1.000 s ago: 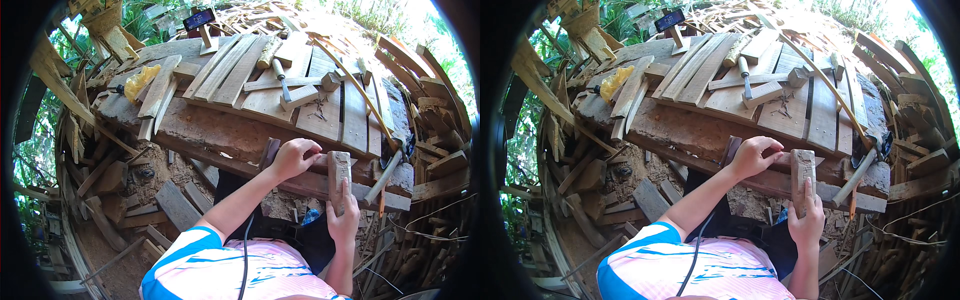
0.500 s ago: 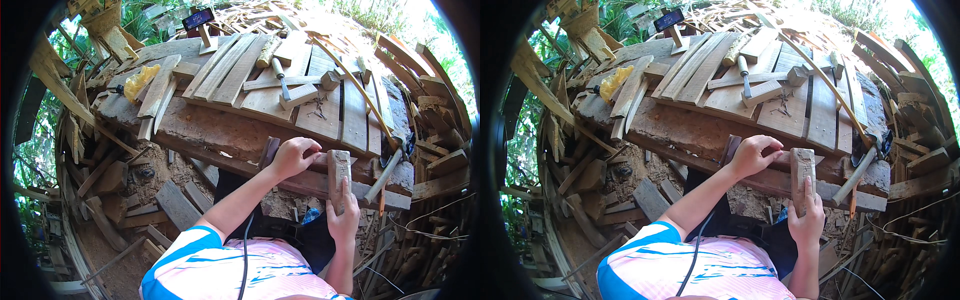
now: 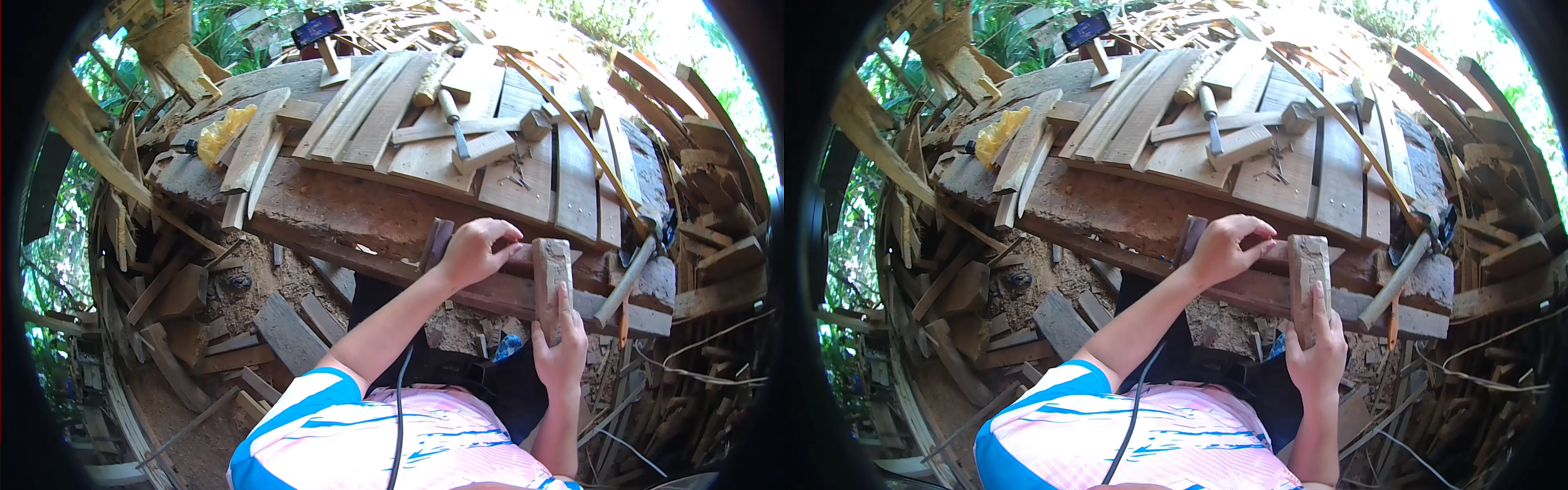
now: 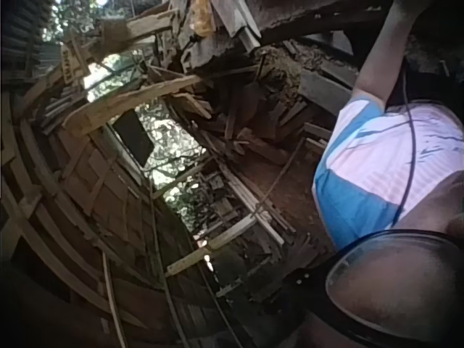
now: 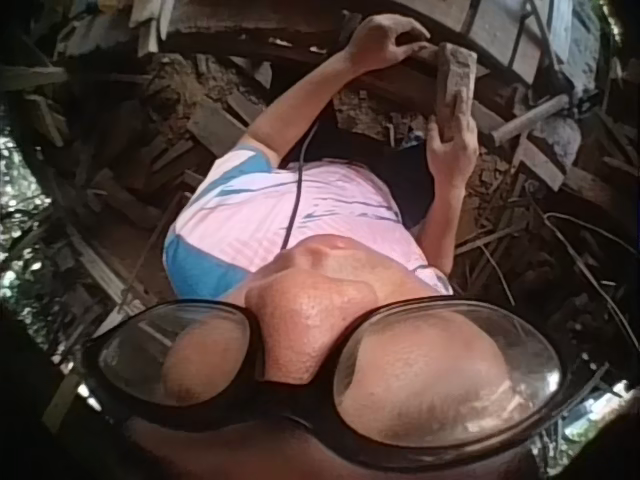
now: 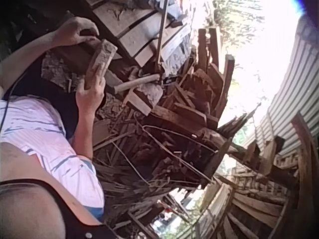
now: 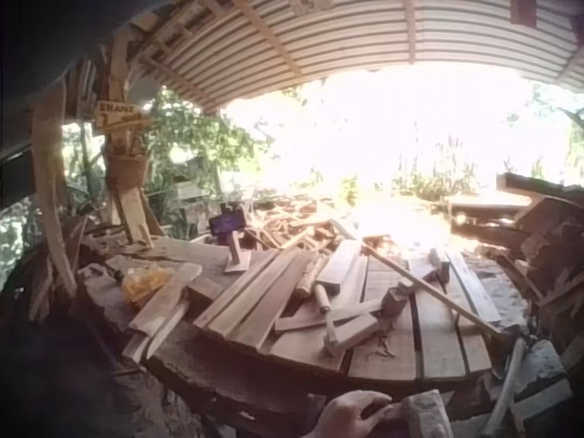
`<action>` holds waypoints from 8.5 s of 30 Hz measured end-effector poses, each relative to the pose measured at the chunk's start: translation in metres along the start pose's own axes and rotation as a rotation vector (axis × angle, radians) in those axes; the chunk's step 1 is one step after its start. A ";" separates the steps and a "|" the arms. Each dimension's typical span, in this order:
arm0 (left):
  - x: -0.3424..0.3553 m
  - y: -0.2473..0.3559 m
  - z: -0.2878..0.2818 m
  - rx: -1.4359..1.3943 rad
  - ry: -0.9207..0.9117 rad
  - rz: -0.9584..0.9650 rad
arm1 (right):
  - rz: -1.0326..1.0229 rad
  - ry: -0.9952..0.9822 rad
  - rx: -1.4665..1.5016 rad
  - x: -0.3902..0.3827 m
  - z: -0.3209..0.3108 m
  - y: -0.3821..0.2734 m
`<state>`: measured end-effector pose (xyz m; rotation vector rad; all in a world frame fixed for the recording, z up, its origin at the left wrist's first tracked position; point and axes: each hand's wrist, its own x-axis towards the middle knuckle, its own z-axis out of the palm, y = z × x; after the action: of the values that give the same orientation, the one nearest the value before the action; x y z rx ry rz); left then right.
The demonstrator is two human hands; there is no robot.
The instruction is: The recorder is carving symbols or letters into a piece of wood using a small hand tool.
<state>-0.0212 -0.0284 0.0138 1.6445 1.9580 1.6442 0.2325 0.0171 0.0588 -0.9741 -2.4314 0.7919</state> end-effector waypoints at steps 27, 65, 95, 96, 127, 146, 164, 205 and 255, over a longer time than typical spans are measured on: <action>-0.001 0.001 -0.010 -0.036 -0.036 -0.159 | -0.049 0.056 0.037 0.002 -0.003 0.017; 0.000 0.003 -0.011 -0.009 -0.028 -0.137 | -0.063 0.070 0.008 0.008 0.000 0.014; -0.006 0.000 0.003 0.091 0.068 0.166 | -0.077 0.052 0.147 0.004 -0.009 0.007; -0.009 -0.003 0.002 0.105 0.073 0.170 | -0.037 0.023 0.177 0.004 -0.008 0.005; -0.020 -0.012 0.001 0.075 0.034 0.020 | -0.435 0.123 0.154 -0.016 0.028 0.011; -0.017 -0.009 -0.001 0.066 0.000 0.032 | -0.327 0.110 0.176 -0.010 0.026 0.012; 0.015 -0.010 -0.006 -0.026 -0.025 -0.004 | -0.072 0.064 0.197 0.007 0.011 0.016; 0.017 -0.007 -0.009 -0.058 -0.048 -0.093 | 0.058 -0.048 0.445 0.018 0.009 0.012; 0.015 -0.008 -0.010 -0.119 -0.081 -0.214 | -0.015 -0.004 0.451 0.019 0.006 0.026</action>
<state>-0.0389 -0.0223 0.0202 1.3838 1.8830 1.5571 0.2288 0.0445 0.0403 -0.7741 -2.1185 1.2647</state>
